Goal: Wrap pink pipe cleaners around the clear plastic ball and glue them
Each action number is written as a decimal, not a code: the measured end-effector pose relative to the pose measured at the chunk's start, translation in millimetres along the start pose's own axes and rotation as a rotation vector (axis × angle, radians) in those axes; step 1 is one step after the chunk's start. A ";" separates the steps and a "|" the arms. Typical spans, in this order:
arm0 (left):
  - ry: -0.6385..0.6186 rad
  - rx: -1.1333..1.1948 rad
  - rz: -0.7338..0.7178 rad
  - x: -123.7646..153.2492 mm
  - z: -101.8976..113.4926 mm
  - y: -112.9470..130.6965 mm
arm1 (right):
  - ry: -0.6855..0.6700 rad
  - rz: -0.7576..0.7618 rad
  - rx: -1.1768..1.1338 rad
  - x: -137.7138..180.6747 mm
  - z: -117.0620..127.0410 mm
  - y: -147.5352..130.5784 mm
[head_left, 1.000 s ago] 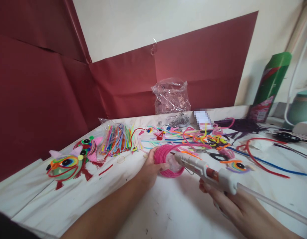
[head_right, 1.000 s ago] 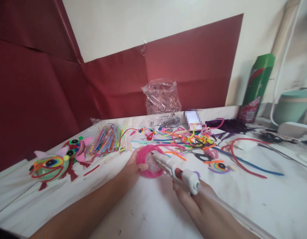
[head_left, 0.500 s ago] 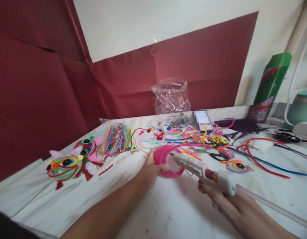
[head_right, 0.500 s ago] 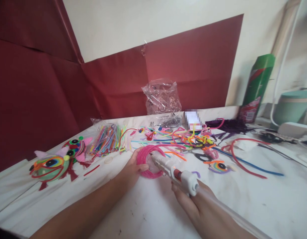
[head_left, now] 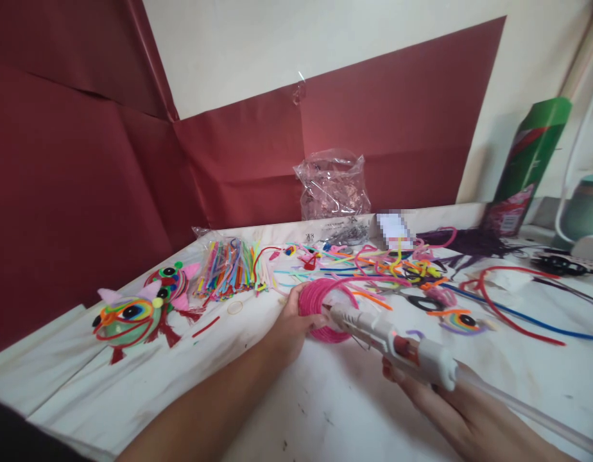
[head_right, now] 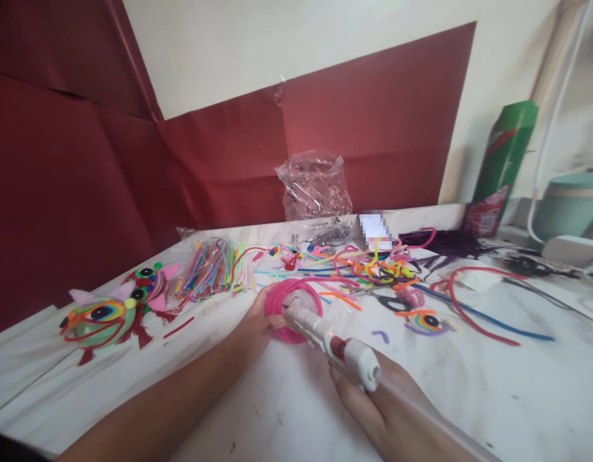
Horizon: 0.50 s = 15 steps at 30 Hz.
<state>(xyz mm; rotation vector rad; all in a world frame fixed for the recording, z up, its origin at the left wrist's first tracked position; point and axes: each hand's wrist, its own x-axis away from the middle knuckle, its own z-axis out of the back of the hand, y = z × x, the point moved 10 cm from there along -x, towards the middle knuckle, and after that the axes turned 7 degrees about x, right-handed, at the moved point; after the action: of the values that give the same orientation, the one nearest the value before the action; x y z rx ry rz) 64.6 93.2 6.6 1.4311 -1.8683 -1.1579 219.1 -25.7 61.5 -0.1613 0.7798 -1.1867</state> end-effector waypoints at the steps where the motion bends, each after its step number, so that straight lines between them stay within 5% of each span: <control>1: -0.003 0.004 0.002 0.1 -0.6 0.0 | 0.007 -0.005 0.001 0.1 0.4 0.7; 15: -0.026 0.029 0.002 -2.0 -0.6 -2.1 | 0.032 0.026 0.017 0.9 4.4 -3.0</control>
<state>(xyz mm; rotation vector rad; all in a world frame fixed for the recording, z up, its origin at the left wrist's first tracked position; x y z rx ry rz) 66.7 94.7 5.3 1.4361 -1.9114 -1.1585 219.6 -29.0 65.8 -0.1181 0.7971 -1.1733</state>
